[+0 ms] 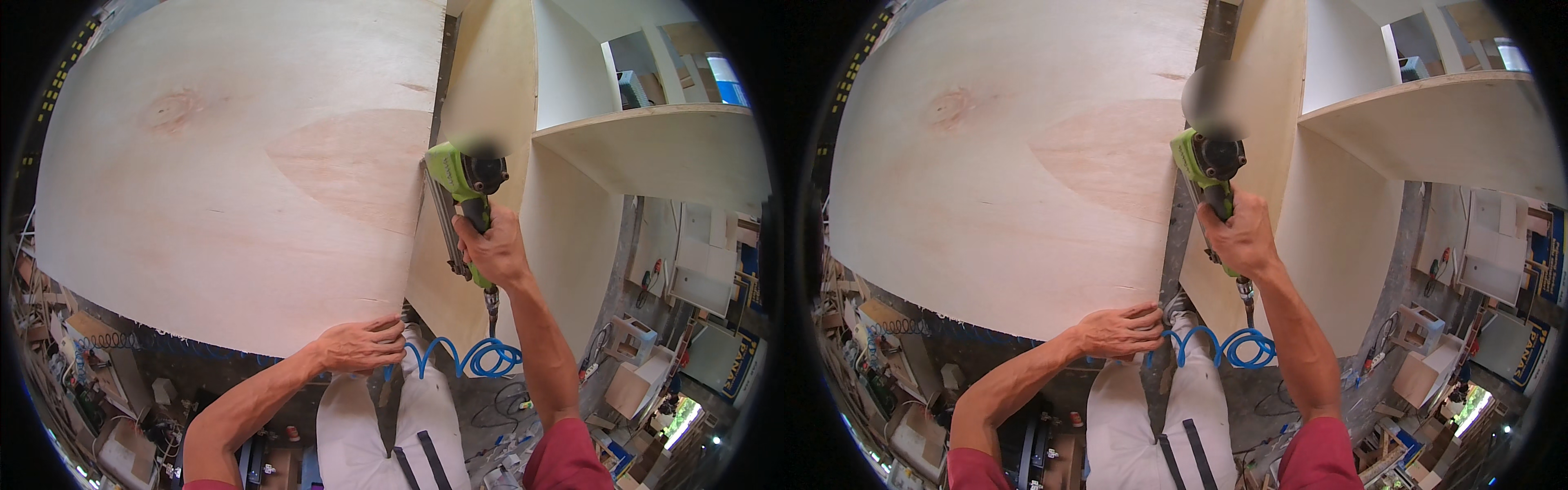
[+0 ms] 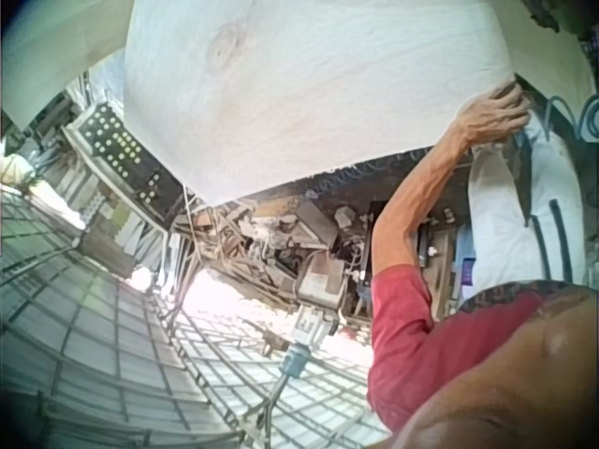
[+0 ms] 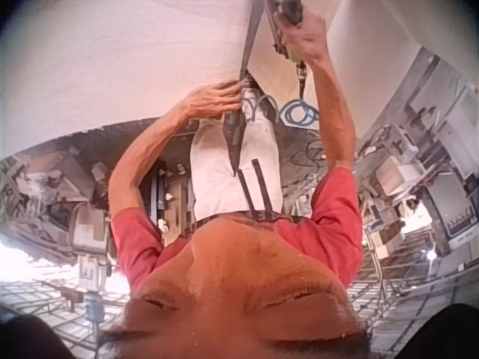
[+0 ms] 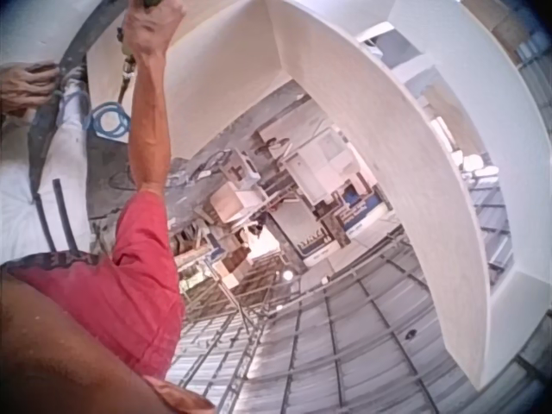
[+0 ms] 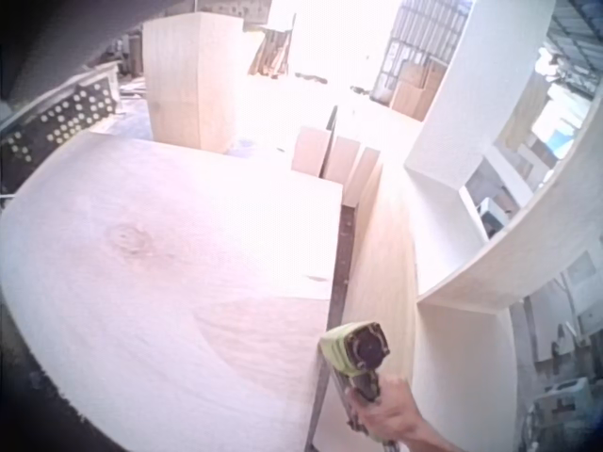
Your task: The person assembles wooden furniture pieces by using a pneumatic nail gun to join plywood boards and panels, periodically wiping the surfaces with their hand.
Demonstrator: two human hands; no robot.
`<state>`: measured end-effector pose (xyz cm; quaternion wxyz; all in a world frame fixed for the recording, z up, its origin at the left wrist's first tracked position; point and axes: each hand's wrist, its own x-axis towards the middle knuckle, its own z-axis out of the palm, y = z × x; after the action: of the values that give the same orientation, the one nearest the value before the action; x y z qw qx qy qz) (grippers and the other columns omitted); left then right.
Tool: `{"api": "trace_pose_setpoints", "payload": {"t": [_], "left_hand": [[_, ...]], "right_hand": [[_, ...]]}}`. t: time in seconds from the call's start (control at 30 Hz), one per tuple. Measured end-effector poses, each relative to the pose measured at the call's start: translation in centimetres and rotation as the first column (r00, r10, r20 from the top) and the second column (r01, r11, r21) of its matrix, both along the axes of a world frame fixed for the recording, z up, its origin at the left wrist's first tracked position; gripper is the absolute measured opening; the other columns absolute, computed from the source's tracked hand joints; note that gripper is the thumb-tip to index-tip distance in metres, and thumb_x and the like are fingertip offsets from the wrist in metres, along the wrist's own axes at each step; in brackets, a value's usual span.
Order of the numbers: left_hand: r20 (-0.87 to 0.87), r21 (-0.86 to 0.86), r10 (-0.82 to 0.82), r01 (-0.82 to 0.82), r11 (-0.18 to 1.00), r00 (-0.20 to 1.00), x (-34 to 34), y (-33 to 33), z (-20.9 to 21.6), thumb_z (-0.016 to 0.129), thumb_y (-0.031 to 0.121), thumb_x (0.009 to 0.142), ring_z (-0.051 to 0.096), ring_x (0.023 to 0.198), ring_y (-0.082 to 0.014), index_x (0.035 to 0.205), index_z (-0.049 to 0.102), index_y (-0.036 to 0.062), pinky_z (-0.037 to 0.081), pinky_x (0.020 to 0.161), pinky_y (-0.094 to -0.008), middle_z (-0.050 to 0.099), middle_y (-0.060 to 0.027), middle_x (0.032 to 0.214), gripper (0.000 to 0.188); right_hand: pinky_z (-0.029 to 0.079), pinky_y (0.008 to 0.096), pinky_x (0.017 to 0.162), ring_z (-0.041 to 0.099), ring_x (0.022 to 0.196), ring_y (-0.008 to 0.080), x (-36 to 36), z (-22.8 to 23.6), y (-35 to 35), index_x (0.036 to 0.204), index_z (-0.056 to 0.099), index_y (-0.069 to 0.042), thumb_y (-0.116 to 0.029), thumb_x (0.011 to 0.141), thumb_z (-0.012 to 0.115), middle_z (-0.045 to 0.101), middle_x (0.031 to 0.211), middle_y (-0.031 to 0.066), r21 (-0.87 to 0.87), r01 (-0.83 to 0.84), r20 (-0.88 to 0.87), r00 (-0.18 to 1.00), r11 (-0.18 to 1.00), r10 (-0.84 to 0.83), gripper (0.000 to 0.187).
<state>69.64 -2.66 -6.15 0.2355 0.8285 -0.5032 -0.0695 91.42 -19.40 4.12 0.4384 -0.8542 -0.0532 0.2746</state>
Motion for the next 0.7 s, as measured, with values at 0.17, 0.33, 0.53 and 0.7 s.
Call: {"api": "trace_pose_setpoints", "payload": {"t": [0.17, 0.33, 0.53, 0.7], "left_hand": [[-0.004, -0.019, 0.002, -0.002, 1.000, 1.000, 0.0, -0.1, -0.2, 0.076, 0.034, 0.063, 0.042, 0.136, -0.0302, 0.125, 0.050, 0.0076, 0.023, 0.126, -0.0474, 0.053, -0.0076, 0.128, 0.072], [-0.002, -0.024, 0.009, -0.009, 1.000, 1.000, -0.2, 0.3, -0.1, 0.077, 0.036, 0.064, 0.041, 0.136, -0.0303, 0.127, 0.050, 0.0077, 0.023, 0.126, -0.0477, 0.053, -0.0074, 0.128, 0.074], [-0.018, -0.023, 0.005, -0.006, 1.000, 1.000, -0.3, 0.3, 0.0, 0.077, 0.035, 0.065, 0.041, 0.136, -0.0303, 0.127, 0.050, 0.0077, 0.024, 0.125, -0.0480, 0.053, -0.0071, 0.128, 0.074], [-0.030, -0.007, -0.011, 0.011, 1.000, 0.999, 0.0, 0.3, 0.3, 0.077, 0.034, 0.065, 0.041, 0.136, -0.0306, 0.126, 0.051, 0.0075, 0.024, 0.125, -0.0484, 0.053, -0.0073, 0.128, 0.072]], "right_hand": [[0.046, 0.0280, 0.048, 0.054, 0.052, 0.0078, -0.9, -0.2, -0.5, 0.090, 0.062, 0.003, -0.009, 0.090, 0.066, 0.059, 0.061, 0.0036, 0.008, 0.041, -0.016, 0.999, 0.999, -0.041, 0.013], [0.047, 0.0280, 0.049, 0.057, 0.053, 0.0088, -3.5, 0.1, -1.5, 0.089, 0.064, 0.003, -0.011, 0.090, 0.067, 0.061, 0.061, 0.0042, 0.019, 0.102, -0.085, 0.991, 0.995, -0.100, 0.014], [0.048, 0.0295, 0.050, 0.058, 0.055, 0.0099, -5.2, -0.1, -2.0, 0.084, 0.063, 0.003, -0.010, 0.090, 0.067, 0.061, 0.061, 0.0039, 0.002, 0.043, -0.072, 0.997, 0.999, -0.043, 0.015], [0.046, 0.0261, 0.046, 0.057, 0.051, 0.0085, -5.5, -0.4, -1.9, 0.081, 0.062, 0.002, -0.008, 0.092, 0.067, 0.060, 0.061, 0.0021, 0.006, 0.014, -0.018, 1.000, 1.000, -0.014, 0.016]]}}
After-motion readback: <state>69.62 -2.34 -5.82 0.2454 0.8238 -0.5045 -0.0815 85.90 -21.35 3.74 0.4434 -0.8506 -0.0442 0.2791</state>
